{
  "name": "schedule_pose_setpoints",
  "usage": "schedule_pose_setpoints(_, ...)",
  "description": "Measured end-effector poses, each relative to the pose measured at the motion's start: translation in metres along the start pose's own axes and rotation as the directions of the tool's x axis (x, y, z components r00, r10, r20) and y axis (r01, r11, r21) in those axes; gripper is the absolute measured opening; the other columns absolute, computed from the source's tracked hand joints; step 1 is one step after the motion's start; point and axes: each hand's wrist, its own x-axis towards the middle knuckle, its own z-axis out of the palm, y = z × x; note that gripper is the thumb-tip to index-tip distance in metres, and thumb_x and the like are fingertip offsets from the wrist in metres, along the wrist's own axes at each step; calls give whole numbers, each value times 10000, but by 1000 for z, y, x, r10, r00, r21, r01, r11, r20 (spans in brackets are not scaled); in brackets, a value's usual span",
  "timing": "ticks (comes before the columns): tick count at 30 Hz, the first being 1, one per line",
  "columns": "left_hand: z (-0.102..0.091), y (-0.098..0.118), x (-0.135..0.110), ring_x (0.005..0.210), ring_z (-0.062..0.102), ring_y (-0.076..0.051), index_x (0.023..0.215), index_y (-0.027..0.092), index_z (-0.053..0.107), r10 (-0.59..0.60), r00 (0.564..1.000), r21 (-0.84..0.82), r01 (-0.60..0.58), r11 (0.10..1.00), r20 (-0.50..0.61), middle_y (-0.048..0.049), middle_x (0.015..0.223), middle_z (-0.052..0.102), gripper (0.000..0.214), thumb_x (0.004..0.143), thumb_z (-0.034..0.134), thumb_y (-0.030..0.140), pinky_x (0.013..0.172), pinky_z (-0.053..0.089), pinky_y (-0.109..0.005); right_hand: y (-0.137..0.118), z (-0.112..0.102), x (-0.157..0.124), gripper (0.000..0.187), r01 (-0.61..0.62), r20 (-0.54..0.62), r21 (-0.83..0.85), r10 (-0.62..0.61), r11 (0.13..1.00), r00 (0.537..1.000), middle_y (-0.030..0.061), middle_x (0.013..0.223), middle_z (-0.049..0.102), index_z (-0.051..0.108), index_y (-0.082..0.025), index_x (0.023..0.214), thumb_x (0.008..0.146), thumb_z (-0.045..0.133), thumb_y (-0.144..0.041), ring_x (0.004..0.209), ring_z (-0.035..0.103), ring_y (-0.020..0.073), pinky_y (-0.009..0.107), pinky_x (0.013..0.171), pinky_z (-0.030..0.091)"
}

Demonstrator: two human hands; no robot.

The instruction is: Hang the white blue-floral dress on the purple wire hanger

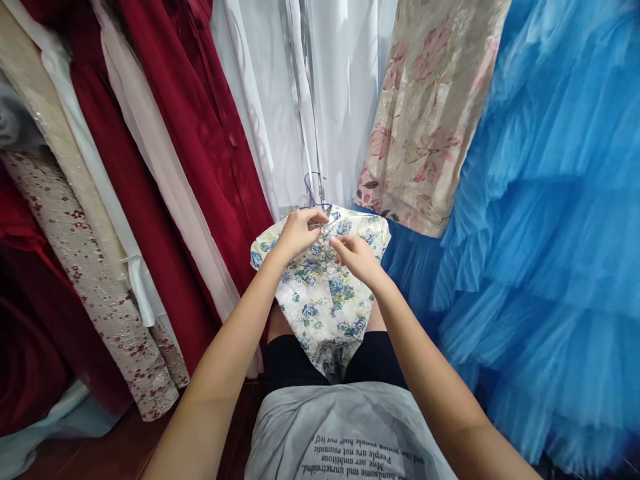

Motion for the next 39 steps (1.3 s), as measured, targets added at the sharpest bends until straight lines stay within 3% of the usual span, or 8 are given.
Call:
schedule_pose_setpoints(7,-2,8,-2,979,693,-200,1224,220,619,2,999,67,-5,998,50,-48,1003,732,510,796,484,-22,882,533,-336,3,19,48,329,14,-78,191,1,981,997,-2,528,576,605,-176,673,820,644,-468,448,494,127,255,479,387)
schedule_pose_setpoints(15,11,5,0,866,696,-185,1280,240,514,-23,995,29,26,999,-97,-21,865,702,596,760,515,-52,819,541,-318,11,23,52,237,115,-190,-129,-139,985,972,12,605,623,580,-191,728,888,533,-359,570,553,158,264,584,384)
schedule_pose_setpoints(20,11,-8,18,818,696,-153,1138,217,551,3,964,-17,-8,1000,-267,8,795,661,481,744,524,-57,764,543,-264,28,15,55,193,-25,-173,-329,-34,944,984,3,583,585,548,-193,620,786,589,-284,581,513,152,266,587,350)
schedule_pose_setpoints(26,-50,-94,16,833,707,-143,993,188,510,-204,700,-192,97,977,-684,-6,874,630,377,692,574,-28,720,543,-220,39,4,36,191,-71,-80,-147,59,987,995,-29,494,494,520,-184,521,691,591,-234,530,460,118,245,542,317)
schedule_pose_setpoints(30,-45,-143,-40,788,676,-121,936,196,461,-647,303,-581,286,762,-700,14,808,610,364,675,576,-29,760,546,-249,37,18,19,177,-170,14,167,170,971,985,-47,433,457,540,-175,493,629,641,-224,468,383,87,239,494,251)
schedule_pose_setpoints(31,-33,-149,-57,754,664,-122,911,200,438,-689,253,-616,314,723,-679,19,790,590,345,681,577,-16,747,552,-272,37,23,14,178,-216,56,279,209,936,976,-52,419,438,535,-175,485,611,654,-218,456,359,80,239,482,227)
schedule_pose_setpoints(35,30,-157,-107,638,610,-134,792,207,381,-728,229,-630,378,678,-646,47,684,504,300,670,547,-10,702,562,-357,50,34,-14,211,-321,157,530,281,785,947,-91,415,302,545,-188,548,646,655,-340,414,264,69,237,447,183)
schedule_pose_setpoints(39,65,-154,-117,745,621,-148,849,190,471,-659,290,-549,379,745,-694,-8,802,569,223,716,524,19,786,545,-345,67,23,-47,314,-362,167,651,339,668,926,-122,467,211,540,-199,653,676,658,-489,415,218,66,226,430,170)
